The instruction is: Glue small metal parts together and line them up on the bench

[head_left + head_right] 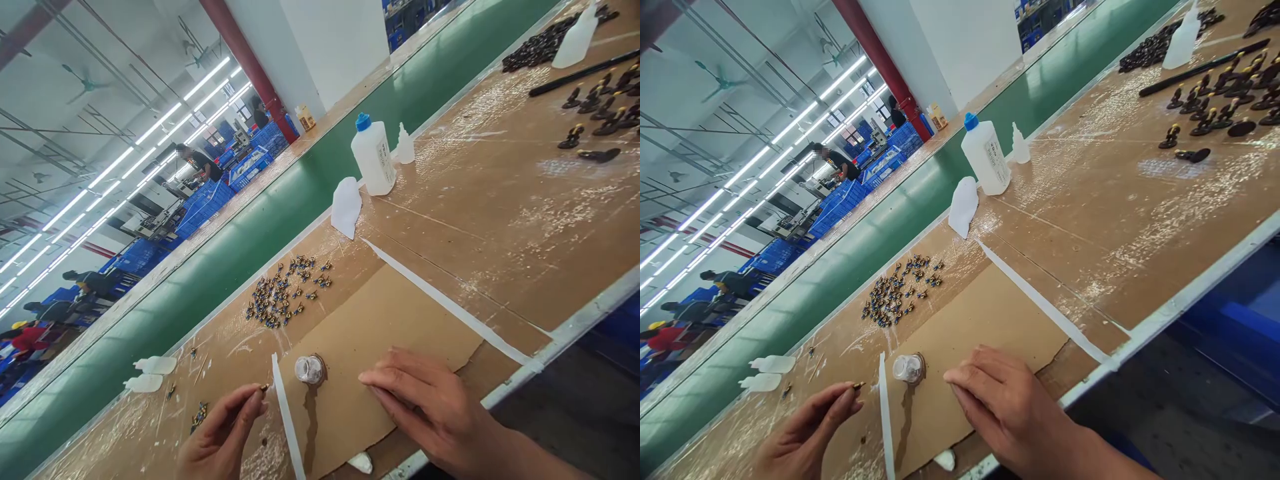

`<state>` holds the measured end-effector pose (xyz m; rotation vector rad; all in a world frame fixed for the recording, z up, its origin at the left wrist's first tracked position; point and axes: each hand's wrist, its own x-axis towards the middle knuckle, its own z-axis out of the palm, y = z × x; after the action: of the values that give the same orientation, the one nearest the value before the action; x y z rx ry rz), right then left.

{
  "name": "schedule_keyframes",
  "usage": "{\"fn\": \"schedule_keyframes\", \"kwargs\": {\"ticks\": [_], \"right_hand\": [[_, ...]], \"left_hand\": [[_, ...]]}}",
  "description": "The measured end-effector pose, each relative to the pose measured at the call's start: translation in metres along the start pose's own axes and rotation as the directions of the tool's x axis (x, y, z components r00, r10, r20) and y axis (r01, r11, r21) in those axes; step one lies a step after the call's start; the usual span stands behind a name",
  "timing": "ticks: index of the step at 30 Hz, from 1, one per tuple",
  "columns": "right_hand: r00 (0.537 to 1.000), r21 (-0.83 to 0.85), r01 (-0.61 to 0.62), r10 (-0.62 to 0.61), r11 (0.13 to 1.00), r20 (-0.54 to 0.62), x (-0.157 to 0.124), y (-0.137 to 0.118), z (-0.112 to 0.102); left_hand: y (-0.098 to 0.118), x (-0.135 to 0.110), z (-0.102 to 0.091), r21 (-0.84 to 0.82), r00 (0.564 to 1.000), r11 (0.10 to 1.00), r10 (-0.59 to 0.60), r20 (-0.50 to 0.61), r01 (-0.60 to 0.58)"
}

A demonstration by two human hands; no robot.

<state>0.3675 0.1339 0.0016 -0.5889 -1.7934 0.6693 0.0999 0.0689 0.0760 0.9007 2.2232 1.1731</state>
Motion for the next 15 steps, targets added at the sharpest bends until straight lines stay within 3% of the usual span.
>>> {"fn": "schedule_keyframes", "kwargs": {"ticks": [2,5,10,12,15], "right_hand": [[1.000,0.003,0.001,-0.001,1.000,-0.008,0.001,0.000,-0.001],[1.000,0.020,-0.017,0.017,1.000,0.007,0.001,-0.001,-0.001],[0.999,0.044,-0.038,0.037,0.998,0.013,0.000,-0.001,-0.001],[0.999,0.052,-0.043,0.042,0.998,0.019,0.001,-0.001,-0.001],[0.999,0.052,-0.047,0.046,0.998,0.018,0.001,-0.002,-0.001]], "left_hand": [[0.003,-0.007,0.005,0.122,0.986,0.981,0.159,-0.039,-0.154],[0.008,-0.015,0.013,0.208,0.917,0.903,0.394,-0.056,-0.376],[0.016,-0.009,0.011,0.258,0.842,0.803,0.531,0.096,-0.537],[0.017,-0.001,0.006,0.314,0.772,0.705,0.590,0.237,-0.636],[0.018,0.010,0.001,0.364,0.586,0.464,0.696,0.414,-0.808]]}}
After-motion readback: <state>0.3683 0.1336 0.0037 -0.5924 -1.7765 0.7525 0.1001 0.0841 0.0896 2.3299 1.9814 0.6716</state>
